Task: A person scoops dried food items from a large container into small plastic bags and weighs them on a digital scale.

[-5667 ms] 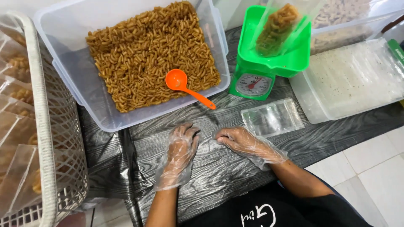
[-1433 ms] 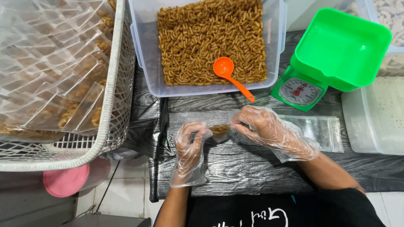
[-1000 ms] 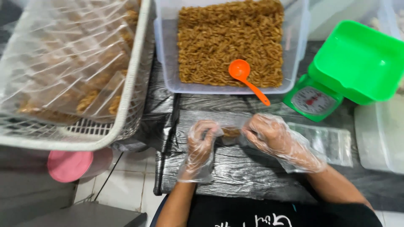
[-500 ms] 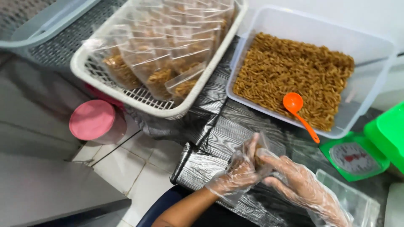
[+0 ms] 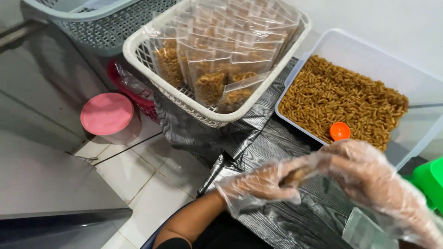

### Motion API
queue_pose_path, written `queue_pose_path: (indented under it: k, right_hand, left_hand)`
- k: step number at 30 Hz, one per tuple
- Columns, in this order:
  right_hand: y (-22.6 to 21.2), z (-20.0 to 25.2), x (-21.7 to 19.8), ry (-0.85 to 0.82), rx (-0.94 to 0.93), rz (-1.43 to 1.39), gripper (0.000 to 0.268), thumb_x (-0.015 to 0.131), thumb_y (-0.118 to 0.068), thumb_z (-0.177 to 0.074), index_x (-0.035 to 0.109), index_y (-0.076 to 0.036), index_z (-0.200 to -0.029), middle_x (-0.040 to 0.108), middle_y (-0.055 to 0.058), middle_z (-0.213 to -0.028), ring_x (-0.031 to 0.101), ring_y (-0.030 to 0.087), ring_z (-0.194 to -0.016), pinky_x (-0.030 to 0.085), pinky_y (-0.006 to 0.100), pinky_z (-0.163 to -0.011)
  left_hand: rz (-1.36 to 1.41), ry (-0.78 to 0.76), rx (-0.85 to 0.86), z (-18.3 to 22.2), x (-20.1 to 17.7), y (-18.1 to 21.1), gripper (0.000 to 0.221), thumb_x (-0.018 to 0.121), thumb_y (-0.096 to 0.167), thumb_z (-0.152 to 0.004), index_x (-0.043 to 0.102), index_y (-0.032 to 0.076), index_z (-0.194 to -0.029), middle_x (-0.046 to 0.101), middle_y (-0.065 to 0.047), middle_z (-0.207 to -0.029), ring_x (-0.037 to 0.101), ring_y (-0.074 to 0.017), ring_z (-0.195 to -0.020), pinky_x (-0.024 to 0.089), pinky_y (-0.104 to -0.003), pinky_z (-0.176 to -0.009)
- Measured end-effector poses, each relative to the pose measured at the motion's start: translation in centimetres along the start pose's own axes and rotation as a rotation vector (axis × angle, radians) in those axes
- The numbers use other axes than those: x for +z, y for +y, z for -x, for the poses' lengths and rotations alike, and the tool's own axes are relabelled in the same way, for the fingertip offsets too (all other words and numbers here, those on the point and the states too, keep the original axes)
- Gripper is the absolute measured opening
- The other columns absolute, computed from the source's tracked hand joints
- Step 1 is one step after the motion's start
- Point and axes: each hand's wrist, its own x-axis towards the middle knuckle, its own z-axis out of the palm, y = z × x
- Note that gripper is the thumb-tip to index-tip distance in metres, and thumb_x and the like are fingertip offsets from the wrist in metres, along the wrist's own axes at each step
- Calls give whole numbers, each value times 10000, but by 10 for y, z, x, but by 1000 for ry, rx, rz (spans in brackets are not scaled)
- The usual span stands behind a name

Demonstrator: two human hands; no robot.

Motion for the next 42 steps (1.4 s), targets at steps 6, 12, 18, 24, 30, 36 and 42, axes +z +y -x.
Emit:
queue_pose_path:
  k: [6,12,18,24,30,36,42]
  right_hand:
    - [-28,-103,-54,195,4,-36,225,559,233,-934,667,75,-1053,756,245,-1117,783,315,-994,664,331,-790]
    - [-11,-216,-39,495,-68,193,276,556,199,-1008,664,-34,-909,608,46,-800,580,194,-736,440,360,-642]
    - [-40,-322,-9,535,-14,-227,112,522,53,-991,572,-18,-1062,667,162,-1052,667,269,-877,634,358,-680]
    - [28,-381,88,585,-380,-151,322,292,223,-973,423,-38,-838,317,-49,-613,324,97,-443,245,242,-346]
    - [51,-402,152,232,65,-11,127,656,-112,-1017,563,-62,-947,652,81,-771,651,251,-643,576,382,-563]
    - [23,-385,148,60,183,-915,640,373,-697,-930,607,-150,-694,572,-31,-597,505,101,-509,459,248,-522]
    - [-16,-355,62,69,585,-906,208,438,-293,-834,532,-159,-707,539,-12,-707,449,120,-636,361,315,-582]
  left_hand:
    - [-448,239,382,28,-51,105,556,577,143,-1000,374,8,-1500,469,-276,-1542,515,-391,-1433,487,-440,-1203]
    - [-991,863,697,54,-133,127,463,694,362,-981,503,48,-1261,589,-159,-1267,647,-254,-1037,603,-321,-784]
    - [-1480,1179,476,91,-191,147,222,792,100,-828,586,92,-910,547,-30,-902,572,-187,-772,448,-344,-746]
    - [-1600,966,107,94,-218,144,120,652,164,-915,734,109,-983,752,-42,-916,714,-214,-787,578,-355,-723]
    - [-1062,784,-813,72,-171,204,202,583,444,-902,728,362,-1016,583,90,-1257,448,-67,-1326,296,-313,-1159]
    - [-1242,492,-854,60,-219,174,240,602,480,-900,730,359,-1064,598,81,-1266,446,-104,-1333,323,-308,-1121]
    - [-1450,85,-859,30,-258,141,299,625,522,-898,733,355,-1122,616,70,-1276,443,-148,-1342,354,-303,-1075]
